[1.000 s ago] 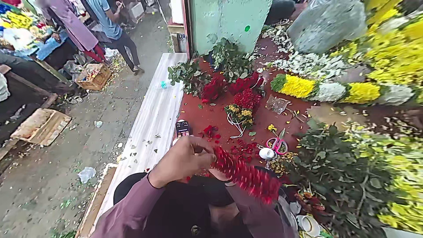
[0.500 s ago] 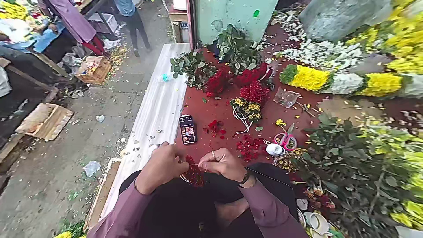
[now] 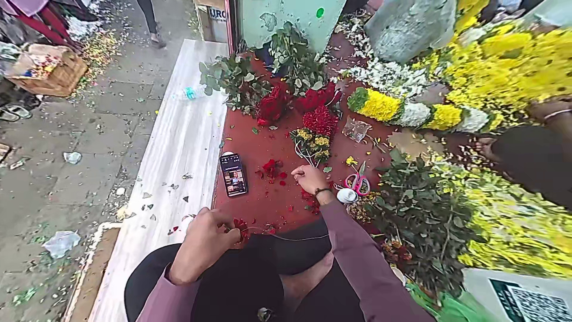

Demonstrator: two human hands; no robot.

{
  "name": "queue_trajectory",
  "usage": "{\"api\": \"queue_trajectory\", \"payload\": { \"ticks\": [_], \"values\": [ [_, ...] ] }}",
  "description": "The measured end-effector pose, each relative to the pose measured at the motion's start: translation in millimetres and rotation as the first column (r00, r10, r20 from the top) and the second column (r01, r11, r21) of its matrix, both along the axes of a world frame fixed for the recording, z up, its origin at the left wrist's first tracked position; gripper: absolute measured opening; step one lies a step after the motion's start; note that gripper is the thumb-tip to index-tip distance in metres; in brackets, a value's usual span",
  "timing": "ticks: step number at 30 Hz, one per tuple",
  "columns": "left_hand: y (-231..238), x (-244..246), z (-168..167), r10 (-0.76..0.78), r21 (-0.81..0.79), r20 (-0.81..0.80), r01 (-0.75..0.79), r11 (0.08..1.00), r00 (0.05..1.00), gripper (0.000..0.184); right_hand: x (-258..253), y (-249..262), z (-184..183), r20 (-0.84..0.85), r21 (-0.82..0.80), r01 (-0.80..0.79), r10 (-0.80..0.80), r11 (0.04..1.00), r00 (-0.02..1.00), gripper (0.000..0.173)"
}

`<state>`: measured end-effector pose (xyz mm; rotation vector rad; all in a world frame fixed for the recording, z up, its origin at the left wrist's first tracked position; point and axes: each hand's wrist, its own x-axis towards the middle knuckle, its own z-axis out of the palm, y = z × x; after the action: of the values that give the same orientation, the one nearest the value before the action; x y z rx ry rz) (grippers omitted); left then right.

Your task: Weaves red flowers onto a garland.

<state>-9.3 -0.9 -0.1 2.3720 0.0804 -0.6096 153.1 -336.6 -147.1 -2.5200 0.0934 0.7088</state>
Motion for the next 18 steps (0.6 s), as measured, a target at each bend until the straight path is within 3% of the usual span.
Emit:
{"api": "queue_trajectory", "payload": {
  "ticks": [4, 8, 10, 12, 15, 18],
  "values": [
    [-1.9, -4.1, -6.2, 0.027, -0.055, -0.053, -0.03, 0.998, 0.998, 0.018, 19.5, 23.7, -72.5, 0.104, -0.083, -0.1, 0.108, 0.992, 0.989, 0.025],
    [-3.4, -3.2, -4.1, 0.075, -0.101, -0.146, -0.09, 0.991, 0.986, 0.019, 18.9, 33.8, -85.5, 0.098, -0.141, -0.138, 0.152, 0.98, 0.983, 0.035],
    [-4.0, -2.9, -1.6, 0.095, -0.141, -0.207, -0.126, 0.982, 0.974, 0.021, 17.1, 30.9, -72.8, 0.037, 0.01, -0.032, 0.032, 0.999, 0.999, 0.036],
    [-6.5, -3.9, 0.8, 0.105, -0.198, -0.24, -0.155, 0.968, 0.965, 0.022, 10.0, 26.6, -53.1, -0.082, 0.247, 0.16, -0.144, 0.956, 0.986, 0.032],
    [-9.2, -7.1, 1.7, 0.127, -0.302, -0.27, -0.209, 0.93, 0.954, 0.018, -7.6, 30.8, -16.0, -0.282, 0.521, 0.4, -0.29, 0.754, 0.914, 0.02],
    [-8.2, -9.8, -1.0, 0.154, -0.386, -0.291, -0.263, 0.884, 0.944, 0.022, -34.7, 48.5, 30.9, -0.361, 0.693, 0.457, -0.281, 0.557, 0.889, 0.019]
  ]
}}
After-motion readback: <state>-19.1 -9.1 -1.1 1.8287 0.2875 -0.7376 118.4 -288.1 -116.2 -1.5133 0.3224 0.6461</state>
